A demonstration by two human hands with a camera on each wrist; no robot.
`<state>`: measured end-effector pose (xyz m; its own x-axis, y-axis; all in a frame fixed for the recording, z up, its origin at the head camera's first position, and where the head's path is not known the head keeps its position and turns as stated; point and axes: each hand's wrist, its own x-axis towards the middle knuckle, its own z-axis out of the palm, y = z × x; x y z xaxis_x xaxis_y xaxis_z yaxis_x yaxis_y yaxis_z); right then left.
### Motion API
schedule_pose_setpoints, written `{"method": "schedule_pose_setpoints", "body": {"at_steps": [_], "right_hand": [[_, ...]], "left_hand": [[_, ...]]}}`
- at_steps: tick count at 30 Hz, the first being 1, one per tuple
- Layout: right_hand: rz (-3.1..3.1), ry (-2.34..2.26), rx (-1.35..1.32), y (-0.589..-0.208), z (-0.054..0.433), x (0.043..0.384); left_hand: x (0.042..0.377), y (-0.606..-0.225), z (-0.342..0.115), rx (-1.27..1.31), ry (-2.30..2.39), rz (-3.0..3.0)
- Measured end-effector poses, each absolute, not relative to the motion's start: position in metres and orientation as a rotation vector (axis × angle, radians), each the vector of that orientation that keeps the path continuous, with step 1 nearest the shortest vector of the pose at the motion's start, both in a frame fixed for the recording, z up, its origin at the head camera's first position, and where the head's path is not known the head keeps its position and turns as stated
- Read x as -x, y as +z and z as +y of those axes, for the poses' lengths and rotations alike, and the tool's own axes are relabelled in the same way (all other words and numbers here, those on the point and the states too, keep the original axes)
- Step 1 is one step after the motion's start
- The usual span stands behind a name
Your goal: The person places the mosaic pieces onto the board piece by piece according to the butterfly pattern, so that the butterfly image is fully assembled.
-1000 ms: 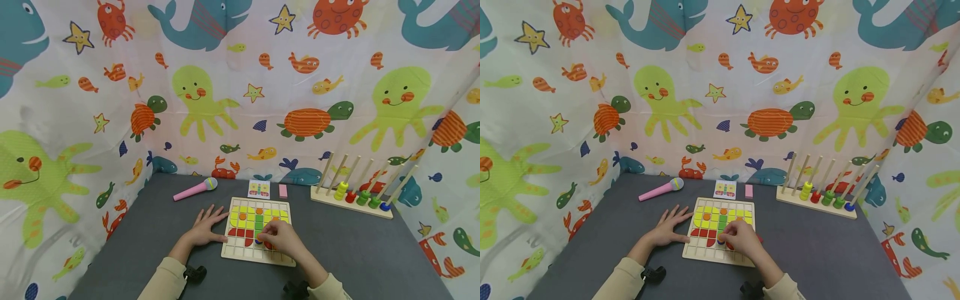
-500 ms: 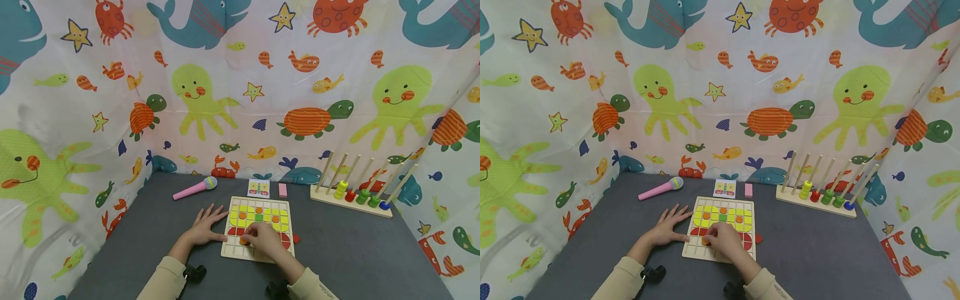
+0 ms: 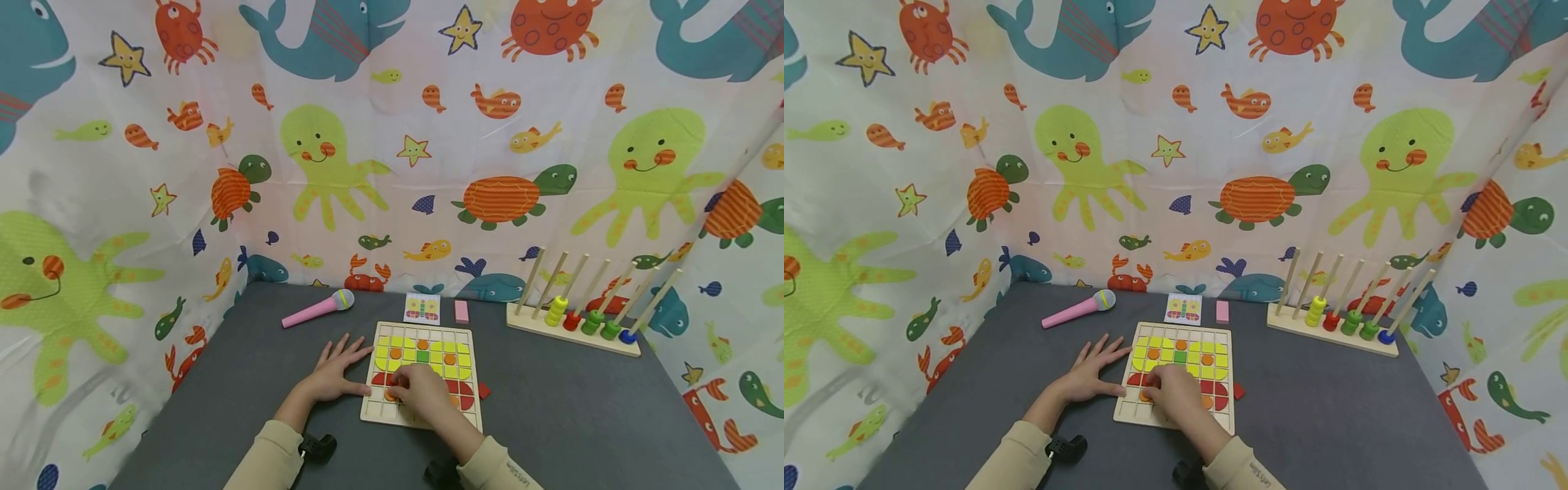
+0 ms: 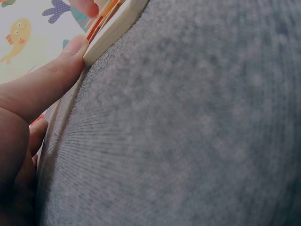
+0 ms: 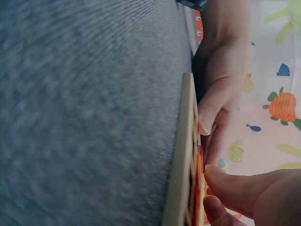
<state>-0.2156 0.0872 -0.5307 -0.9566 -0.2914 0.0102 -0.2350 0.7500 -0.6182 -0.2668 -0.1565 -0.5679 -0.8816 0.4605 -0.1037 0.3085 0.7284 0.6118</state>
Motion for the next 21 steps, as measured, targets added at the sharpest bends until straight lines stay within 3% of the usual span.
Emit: {"method": "schedule_pose_setpoints", "body": {"at_steps": [10, 21], "right_hand": [[2.875, -1.125, 0.339, -0.501, 0.118, 0.204], [2.913, -1.143, 0.022, -0.499, 0.177, 0.203]], "left_hand": [[0.270, -0.568, -0.158, -0.617, 0.932, 2.650], [0.268, -0.567, -0.159, -0.609, 0.988, 2.618]]}}
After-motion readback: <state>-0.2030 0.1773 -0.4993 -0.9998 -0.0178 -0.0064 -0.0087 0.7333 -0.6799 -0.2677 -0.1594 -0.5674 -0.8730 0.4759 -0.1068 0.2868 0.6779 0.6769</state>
